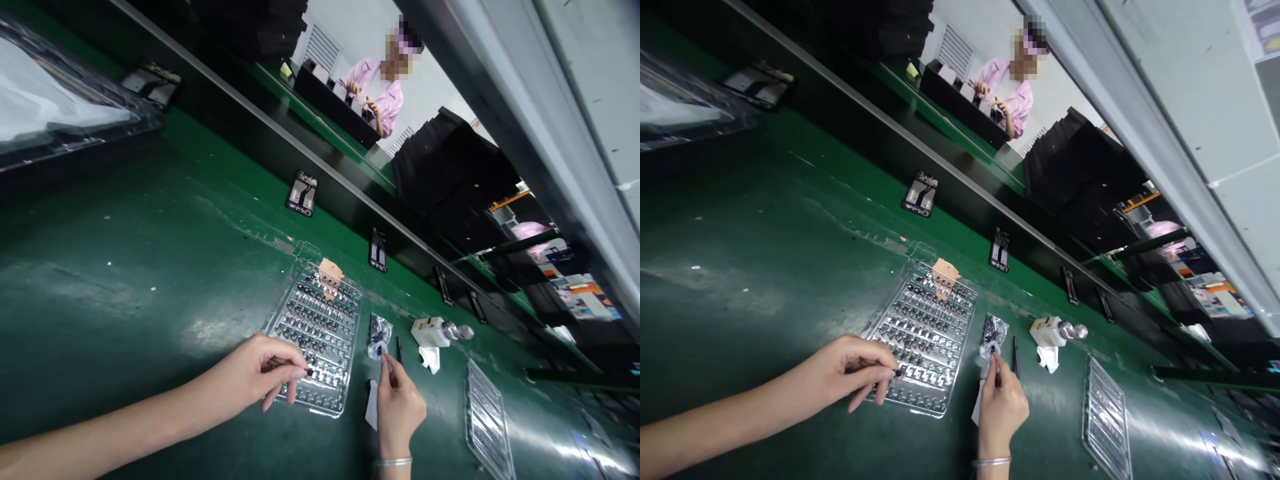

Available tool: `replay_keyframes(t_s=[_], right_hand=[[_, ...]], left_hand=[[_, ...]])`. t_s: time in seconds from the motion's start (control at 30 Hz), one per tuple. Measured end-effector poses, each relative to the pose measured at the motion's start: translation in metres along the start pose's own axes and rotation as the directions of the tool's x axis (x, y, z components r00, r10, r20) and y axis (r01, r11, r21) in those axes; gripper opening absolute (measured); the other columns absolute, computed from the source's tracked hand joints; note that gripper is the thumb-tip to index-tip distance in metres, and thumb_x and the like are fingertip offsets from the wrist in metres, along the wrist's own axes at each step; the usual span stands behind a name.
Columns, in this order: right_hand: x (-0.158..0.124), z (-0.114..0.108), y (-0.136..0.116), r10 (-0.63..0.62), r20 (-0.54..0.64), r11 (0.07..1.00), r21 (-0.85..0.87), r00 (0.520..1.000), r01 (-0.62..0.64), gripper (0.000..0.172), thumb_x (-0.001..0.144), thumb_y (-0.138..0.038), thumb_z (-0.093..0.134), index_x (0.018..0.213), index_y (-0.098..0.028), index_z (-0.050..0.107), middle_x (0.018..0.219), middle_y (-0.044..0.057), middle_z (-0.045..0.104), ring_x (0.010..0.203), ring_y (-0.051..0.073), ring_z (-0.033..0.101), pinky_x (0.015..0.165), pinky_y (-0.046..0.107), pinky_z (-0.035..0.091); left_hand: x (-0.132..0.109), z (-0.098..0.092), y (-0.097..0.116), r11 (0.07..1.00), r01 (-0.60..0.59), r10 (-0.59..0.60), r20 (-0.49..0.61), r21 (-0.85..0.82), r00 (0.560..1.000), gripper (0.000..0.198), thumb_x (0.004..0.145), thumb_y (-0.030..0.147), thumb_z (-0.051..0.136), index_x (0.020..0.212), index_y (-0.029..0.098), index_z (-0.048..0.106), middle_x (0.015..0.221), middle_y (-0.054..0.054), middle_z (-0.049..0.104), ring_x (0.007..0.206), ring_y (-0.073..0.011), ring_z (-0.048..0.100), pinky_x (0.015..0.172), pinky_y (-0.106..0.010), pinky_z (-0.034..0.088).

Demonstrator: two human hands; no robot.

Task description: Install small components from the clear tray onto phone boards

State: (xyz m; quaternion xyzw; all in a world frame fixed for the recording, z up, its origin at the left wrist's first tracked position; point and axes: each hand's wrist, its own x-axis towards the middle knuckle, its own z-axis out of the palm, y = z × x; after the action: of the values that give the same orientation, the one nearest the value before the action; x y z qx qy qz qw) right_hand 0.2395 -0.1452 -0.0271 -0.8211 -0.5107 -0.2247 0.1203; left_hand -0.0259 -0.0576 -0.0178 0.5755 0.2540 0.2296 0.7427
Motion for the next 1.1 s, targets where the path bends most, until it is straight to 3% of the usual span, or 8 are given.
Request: replay_keyframes(t_s=[0.23, 0.43, 0.57, 0.63, 0.73, 0.83, 0.93, 1.1], right_hand=[[0.009, 0.019, 0.001, -0.094, 0.095, 0.994, -0.039, 0.991, 0.098, 0.031, 0.087, -0.034, 0.045, 0.089, -0.019, 0.072, 0.061, 0.008, 0.066, 0.054, 0.018, 0.058, 0.049, 0.024, 0.029], [0.011, 0.008, -0.006, -0.07, 0.111, 0.996, -0.051, 0.991, 0.076, 0.027, 0.087, -0.032, 0.045, 0.087, -0.018, 0.068, 0.056, 0.005, 0.06, 0.047, 0.017, 0.052, 0.045, 0.024, 0.024], [-0.004, -0.023, -0.039, 0.042, 0.167, 0.953, 0.288, 0.985, -0.089, 0.021, 0.084, -0.037, 0.052, 0.086, -0.02, 0.065, 0.052, -0.001, 0.053, 0.045, 0.014, 0.048, 0.048, 0.024, 0.032], [-0.014, -0.039, -0.064, 0.019, 0.251, 0.823, 0.546, 0.968, -0.158, 0.016, 0.081, -0.035, 0.058, 0.08, -0.021, 0.065, 0.051, -0.002, 0.051, 0.044, 0.013, 0.045, 0.047, 0.024, 0.034], [-0.023, -0.055, -0.096, -0.112, 0.26, 0.651, 0.749, 0.959, -0.127, 0.01, 0.079, -0.029, 0.061, 0.075, -0.022, 0.067, 0.055, -0.001, 0.056, 0.046, 0.012, 0.045, 0.046, 0.023, 0.034], [-0.025, -0.059, -0.11, -0.188, 0.199, 0.581, 0.812, 0.962, -0.054, 0.008, 0.079, -0.021, 0.061, 0.076, -0.023, 0.069, 0.058, 0.0, 0.06, 0.046, 0.011, 0.046, 0.047, 0.024, 0.036], [-0.024, -0.059, -0.111, -0.205, 0.174, 0.596, 0.803, 0.963, -0.018, 0.011, 0.078, -0.017, 0.061, 0.076, -0.024, 0.069, 0.062, 0.002, 0.065, 0.051, 0.014, 0.052, 0.05, 0.026, 0.04], [-0.024, -0.058, -0.111, -0.186, 0.204, 0.565, 0.823, 0.961, -0.066, 0.011, 0.077, -0.017, 0.061, 0.074, -0.024, 0.07, 0.064, 0.003, 0.066, 0.055, 0.016, 0.054, 0.052, 0.027, 0.041]], left_hand=[[-0.003, -0.001, 0.009, 1.0, 0.019, -0.019, -0.008, -0.014, 1.0, 0.022, 0.089, 0.031, 0.043, 0.071, 0.018, 0.045, 0.064, 0.002, 0.062, 0.043, -0.0069, 0.042, 0.046, -0.019, 0.034], [-0.006, 0.0, 0.01, 0.998, 0.011, -0.01, 0.032, -0.054, 0.999, 0.024, 0.09, 0.031, 0.04, 0.07, 0.018, 0.041, 0.061, 0.003, 0.057, 0.044, -0.007, 0.039, 0.046, -0.019, 0.031], [-0.004, 0.0, 0.011, 0.995, 0.032, -0.03, 0.031, -0.099, 0.999, 0.022, 0.088, 0.028, 0.042, 0.069, 0.017, 0.045, 0.058, 0.003, 0.056, 0.043, -0.0068, 0.038, 0.045, -0.019, 0.032], [-0.004, 0.0, 0.012, 0.993, 0.036, -0.033, 0.025, -0.115, 0.999, 0.02, 0.086, 0.027, 0.045, 0.069, 0.016, 0.047, 0.058, 0.003, 0.055, 0.044, -0.0072, 0.039, 0.045, -0.019, 0.033], [-0.005, 0.0, 0.013, 0.992, 0.033, -0.031, 0.022, -0.123, 0.999, 0.018, 0.085, 0.026, 0.046, 0.07, 0.016, 0.048, 0.057, 0.003, 0.054, 0.044, -0.0073, 0.039, 0.044, -0.018, 0.032], [-0.007, 0.0, 0.015, 0.993, 0.029, -0.026, 0.027, -0.113, 0.999, 0.018, 0.085, 0.026, 0.046, 0.069, 0.016, 0.048, 0.057, 0.004, 0.053, 0.044, -0.0072, 0.039, 0.044, -0.018, 0.031], [-0.007, 0.0, 0.015, 0.995, 0.035, -0.032, 0.032, -0.098, 0.999, 0.018, 0.085, 0.025, 0.046, 0.069, 0.016, 0.048, 0.056, 0.004, 0.052, 0.044, -0.0074, 0.038, 0.044, -0.018, 0.03], [-0.009, 0.0, 0.018, 0.998, 0.025, -0.023, 0.033, -0.065, 0.999, 0.018, 0.085, 0.021, 0.045, 0.067, 0.016, 0.049, 0.055, 0.004, 0.052, 0.048, -0.008, 0.04, 0.046, -0.017, 0.031]])
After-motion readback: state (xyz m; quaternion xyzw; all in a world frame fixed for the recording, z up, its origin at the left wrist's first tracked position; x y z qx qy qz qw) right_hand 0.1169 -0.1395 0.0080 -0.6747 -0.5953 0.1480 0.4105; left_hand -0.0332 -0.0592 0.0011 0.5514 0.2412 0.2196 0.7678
